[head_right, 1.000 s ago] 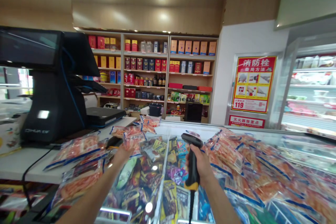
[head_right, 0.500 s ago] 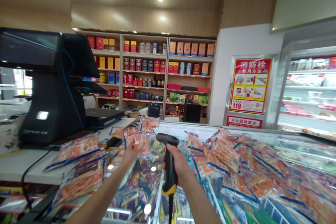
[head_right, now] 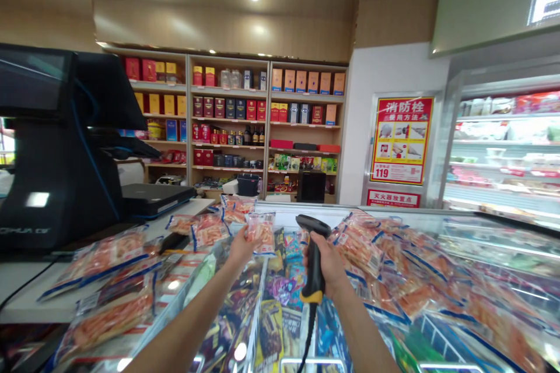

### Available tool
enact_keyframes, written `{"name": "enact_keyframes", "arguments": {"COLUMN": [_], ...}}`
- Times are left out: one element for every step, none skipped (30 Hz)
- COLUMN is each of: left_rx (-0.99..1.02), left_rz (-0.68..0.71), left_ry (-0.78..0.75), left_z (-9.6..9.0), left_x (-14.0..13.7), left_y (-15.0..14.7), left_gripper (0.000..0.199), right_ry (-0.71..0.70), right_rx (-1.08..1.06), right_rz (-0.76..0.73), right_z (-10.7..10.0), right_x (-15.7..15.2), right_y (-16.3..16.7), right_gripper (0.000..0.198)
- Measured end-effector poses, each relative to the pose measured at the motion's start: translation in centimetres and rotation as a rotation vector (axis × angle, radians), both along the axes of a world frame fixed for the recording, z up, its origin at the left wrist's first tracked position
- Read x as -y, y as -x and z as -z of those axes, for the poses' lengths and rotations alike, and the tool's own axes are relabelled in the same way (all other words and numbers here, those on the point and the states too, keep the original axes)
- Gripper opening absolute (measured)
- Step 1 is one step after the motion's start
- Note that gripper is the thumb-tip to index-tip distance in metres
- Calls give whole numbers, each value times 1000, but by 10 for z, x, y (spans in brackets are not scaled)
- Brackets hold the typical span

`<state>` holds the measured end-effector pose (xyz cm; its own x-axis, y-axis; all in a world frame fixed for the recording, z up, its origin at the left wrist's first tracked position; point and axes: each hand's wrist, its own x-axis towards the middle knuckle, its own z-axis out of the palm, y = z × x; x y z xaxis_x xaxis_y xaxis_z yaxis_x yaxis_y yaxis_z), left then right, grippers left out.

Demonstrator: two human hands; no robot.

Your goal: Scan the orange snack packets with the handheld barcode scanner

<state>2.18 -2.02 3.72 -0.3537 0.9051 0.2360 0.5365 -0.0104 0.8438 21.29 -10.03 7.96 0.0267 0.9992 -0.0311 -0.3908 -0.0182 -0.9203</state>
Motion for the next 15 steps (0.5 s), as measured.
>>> {"name": "enact_keyframes", "arguments": {"left_rx": [12,21,28,34,39,43,47,51,55,58,61,62,61,56,47], "left_rz": [21,41,58,73,85,94,102,108,117,126,139,158,185,221,264], "left_ry": [-8,-15,-19,-21,-20,-17,-14,-9,-4,1,5,7,6,1,-7], "left_z": [-2,-5,-7,-8,-10,-12,-13,-15,-16,-18,-19,-20,-21,-21,-21], "left_x": [-1,-3,-4,-5,-6,-6,-7,-8,-8,-8,-8,-7,-6,-5,-4], "left_y": [-10,-19,-28,-37,-46,-55,-64,-72,-81,-90,-98,-107,-115,-122,-128], "left_gripper": [61,61,62,62,61,61,61,61,61,62,62,62,61,58,56], "right_ry": [-6,-13,-22,-35,-48,-57,-61,-64,-65,-66,-66,-63,-57,-48,-37], "right_rx": [-17,-31,-38,-41,-39,-33,-26,-18,-8,3,11,16,16,13,8], "right_rz": [25,50,73,99,125,148,168,180,189,198,209,222,236,248,255], "right_z": [-1,-2,-2,-2,-2,-2,-1,-1,0,1,3,4,5,6,7], "right_x": [0,-1,-1,-1,0,0,1,2,3,5,6,8,9,11,12], "right_y": [-9,-18,-27,-36,-44,-51,-58,-64,-70,-75,-79,-83,-86,-89,-92], "right_gripper": [24,23,22,21,21,21,21,22,22,22,22,22,22,22,22]}}
